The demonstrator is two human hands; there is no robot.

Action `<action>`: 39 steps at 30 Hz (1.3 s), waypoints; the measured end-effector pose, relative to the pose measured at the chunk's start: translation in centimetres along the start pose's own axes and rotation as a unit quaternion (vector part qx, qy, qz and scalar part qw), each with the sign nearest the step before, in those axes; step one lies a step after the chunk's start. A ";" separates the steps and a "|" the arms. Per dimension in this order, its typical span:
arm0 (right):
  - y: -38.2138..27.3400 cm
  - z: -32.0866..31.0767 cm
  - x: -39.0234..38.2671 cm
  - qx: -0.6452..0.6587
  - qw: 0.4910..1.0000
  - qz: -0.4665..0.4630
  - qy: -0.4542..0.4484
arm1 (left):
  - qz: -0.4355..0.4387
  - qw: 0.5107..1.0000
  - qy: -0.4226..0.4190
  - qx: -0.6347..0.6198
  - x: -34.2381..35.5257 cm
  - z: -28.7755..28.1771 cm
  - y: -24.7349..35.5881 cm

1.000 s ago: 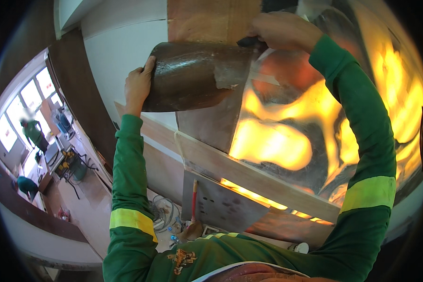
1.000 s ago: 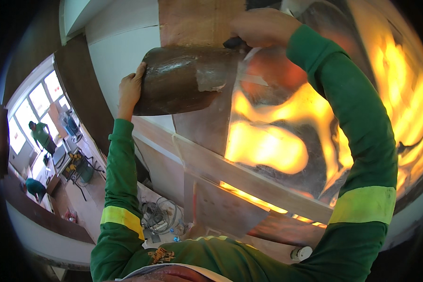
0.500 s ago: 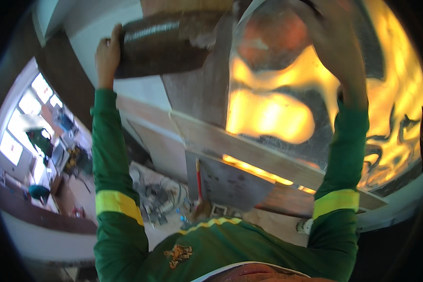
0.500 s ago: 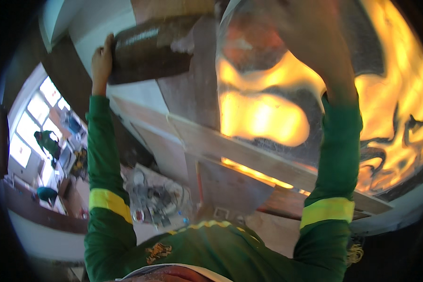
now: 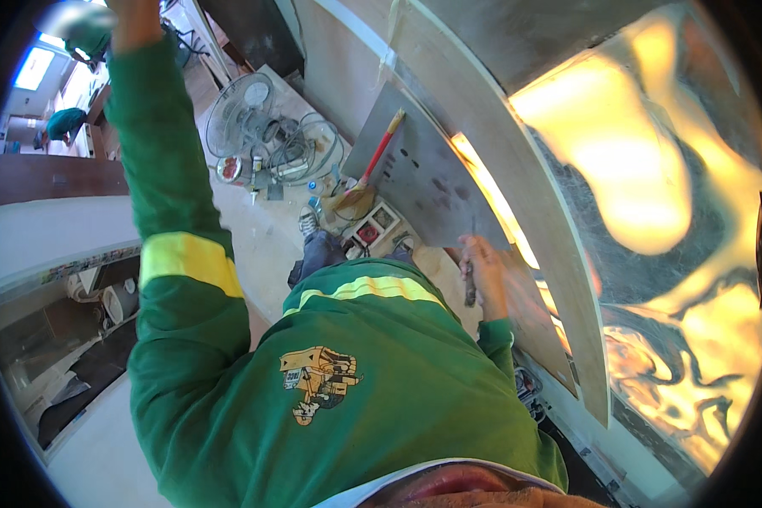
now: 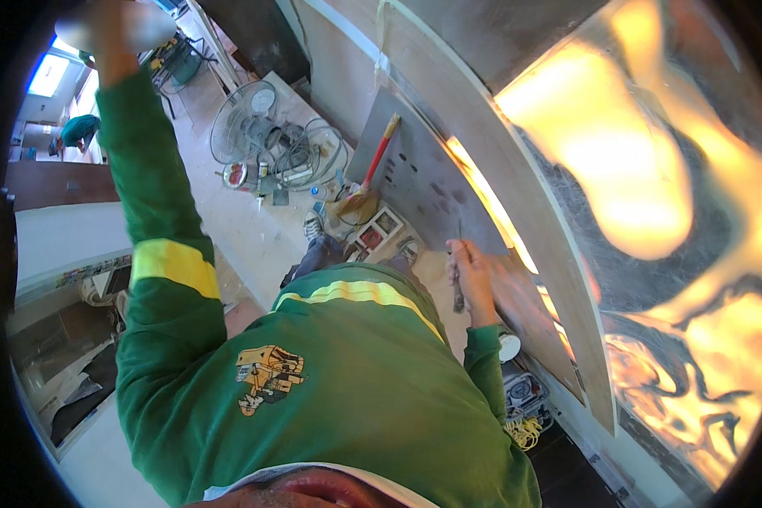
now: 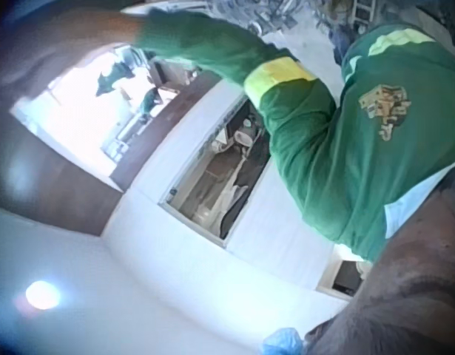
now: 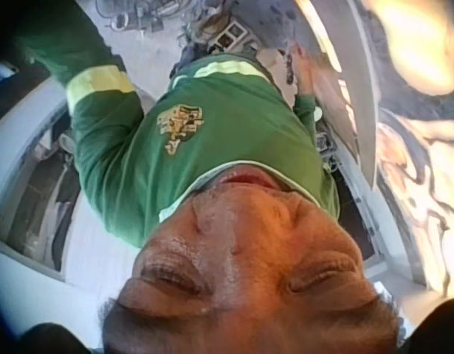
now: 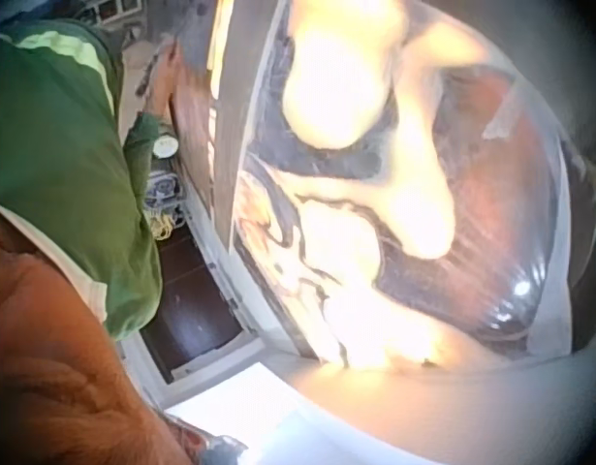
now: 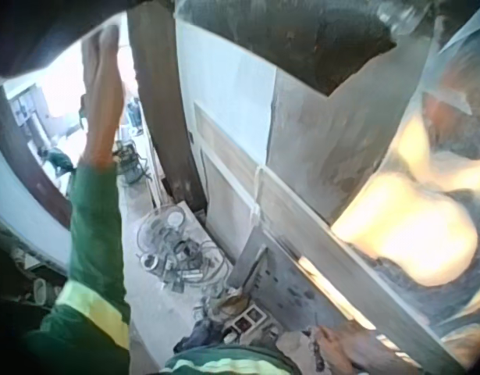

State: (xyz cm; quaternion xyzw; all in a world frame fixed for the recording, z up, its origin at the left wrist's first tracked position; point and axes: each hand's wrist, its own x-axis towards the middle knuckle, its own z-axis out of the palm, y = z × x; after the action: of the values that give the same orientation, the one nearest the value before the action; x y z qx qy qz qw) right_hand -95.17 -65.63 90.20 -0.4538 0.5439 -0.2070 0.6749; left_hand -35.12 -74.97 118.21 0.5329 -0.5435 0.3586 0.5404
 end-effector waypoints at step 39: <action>24.2 1.9 2.0 -0.244 0.909 0.336 0.027 | -0.463 0.575 -0.672 0.059 -90.4 -0.7 -9.1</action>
State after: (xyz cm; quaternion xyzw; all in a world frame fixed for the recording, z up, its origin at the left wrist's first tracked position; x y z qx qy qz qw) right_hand -97.95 -54.22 68.82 -0.3892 0.7157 0.1590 0.5577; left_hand -39.91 -58.55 28.93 0.8306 -0.4082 -0.3703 0.0798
